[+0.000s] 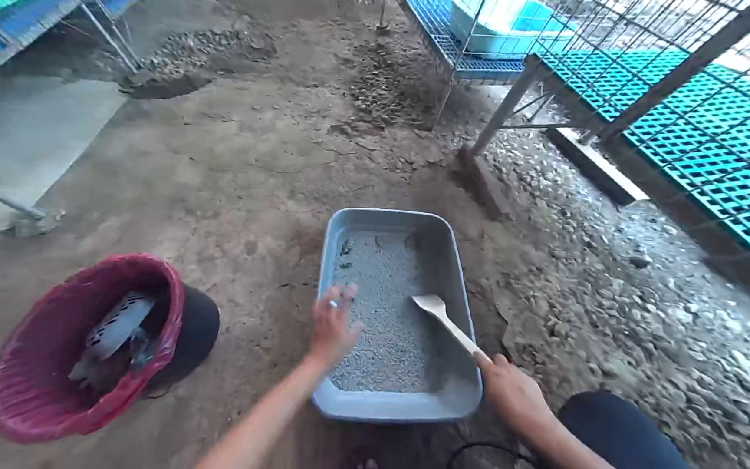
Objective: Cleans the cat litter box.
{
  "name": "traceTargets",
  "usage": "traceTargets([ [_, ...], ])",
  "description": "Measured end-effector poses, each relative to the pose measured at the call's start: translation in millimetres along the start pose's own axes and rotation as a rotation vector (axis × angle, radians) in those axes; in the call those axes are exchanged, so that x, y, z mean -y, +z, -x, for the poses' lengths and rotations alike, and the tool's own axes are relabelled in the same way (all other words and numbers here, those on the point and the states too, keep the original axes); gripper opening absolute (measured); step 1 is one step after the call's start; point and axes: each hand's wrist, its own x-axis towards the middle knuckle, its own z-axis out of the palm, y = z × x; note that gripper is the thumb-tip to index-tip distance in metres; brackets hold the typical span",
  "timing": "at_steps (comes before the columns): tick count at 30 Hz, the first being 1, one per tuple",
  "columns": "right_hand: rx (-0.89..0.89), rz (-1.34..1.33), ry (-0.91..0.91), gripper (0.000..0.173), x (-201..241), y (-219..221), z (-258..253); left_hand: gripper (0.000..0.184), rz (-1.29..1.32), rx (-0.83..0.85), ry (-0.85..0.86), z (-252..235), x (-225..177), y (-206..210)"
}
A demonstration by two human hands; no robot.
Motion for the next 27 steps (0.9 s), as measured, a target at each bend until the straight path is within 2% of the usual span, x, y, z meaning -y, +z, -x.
traceTargets([
  [2, -0.024, -0.031, 0.005, 0.055, 8, 6, -15, 0.100, -0.072, 0.065, -0.374, -36, 36, -13],
  [3, -0.054, -0.046, -0.003, 0.055, 15, 5, -30, 0.099, -0.049, 0.112, -0.515, -44, 52, -9],
  [6, -0.142, -0.078, -0.032, 0.054, 42, -14, -82, 0.070, 0.078, 0.180, -0.686, -47, 63, 4],
  [9, -0.152, -0.072, -0.038, 0.053, 54, -22, -95, 0.061, 0.169, 0.097, -0.706, -42, 61, 10],
  [13, -0.089, 0.009, -0.048, 0.053, 52, -9, -57, 0.059, 0.206, -0.041, -0.669, -42, 64, 15],
  [16, -0.125, -0.043, -0.053, 0.055, 57, -21, -87, 0.057, 0.219, -0.035, -0.658, -39, 62, 16],
  [20, -0.205, -0.099, -0.072, 0.049, 96, -53, -126, 0.054, 0.294, -0.119, -0.681, -35, 71, 17],
  [22, -0.176, -0.048, -0.107, 0.048, 102, -49, -110, 0.052, 0.338, -0.179, -0.724, -26, 72, 21],
  [24, -0.115, -0.002, -0.176, 0.048, 102, -30, -74, 0.052, 0.343, -0.230, -0.750, -21, 70, 17],
  [27, -0.061, 0.070, -0.206, 0.050, 104, -1, -47, 0.052, 0.333, -0.233, -0.779, -17, 62, 14],
])
